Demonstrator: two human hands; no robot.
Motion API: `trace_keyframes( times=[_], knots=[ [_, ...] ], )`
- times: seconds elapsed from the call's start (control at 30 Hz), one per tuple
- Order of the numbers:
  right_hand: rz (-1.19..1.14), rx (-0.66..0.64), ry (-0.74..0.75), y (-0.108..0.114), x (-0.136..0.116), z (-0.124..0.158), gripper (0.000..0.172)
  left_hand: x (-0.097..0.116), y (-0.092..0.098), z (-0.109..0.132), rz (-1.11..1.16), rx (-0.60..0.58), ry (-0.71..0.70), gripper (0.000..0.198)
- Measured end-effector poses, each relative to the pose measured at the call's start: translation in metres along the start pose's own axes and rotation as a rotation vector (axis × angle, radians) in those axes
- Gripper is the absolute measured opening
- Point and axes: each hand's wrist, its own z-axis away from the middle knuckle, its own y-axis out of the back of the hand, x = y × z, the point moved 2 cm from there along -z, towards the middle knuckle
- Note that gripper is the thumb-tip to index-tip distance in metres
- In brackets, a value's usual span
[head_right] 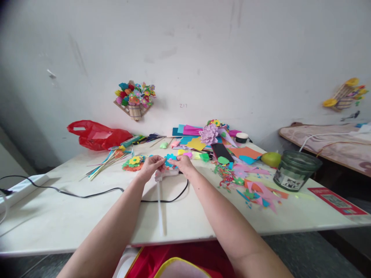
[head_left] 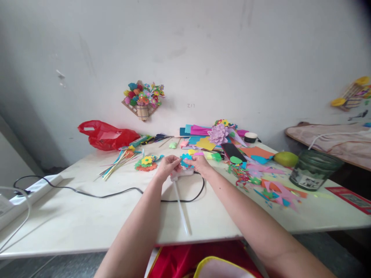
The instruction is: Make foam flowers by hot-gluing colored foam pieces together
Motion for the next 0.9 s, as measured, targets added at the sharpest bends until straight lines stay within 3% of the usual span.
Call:
trace_keyframes(
  times=[0.33, 0.5, 0.67, 0.9],
  knots=[
    [-0.016, -0.101, 0.007, 0.0, -0.003, 0.002, 0.033, 0.001, 0.013, -0.003, 0.069, 0.075, -0.024, 0.035],
    [-0.038, -0.084, 0.022, 0.004, -0.002, -0.001, 0.03, 0.004, 0.02, -0.003, 0.079, 0.129, -0.02, 0.037],
    [-0.173, 0.036, 0.062, 0.019, -0.006, -0.003, 0.031, 0.007, 0.036, -0.003, 0.098, 0.295, -0.026, 0.038],
    [-0.379, 0.23, 0.058, 0.043, -0.008, -0.005, 0.034, -0.003, 0.077, -0.002, 0.095, 0.646, -0.021, 0.034]
  ],
)
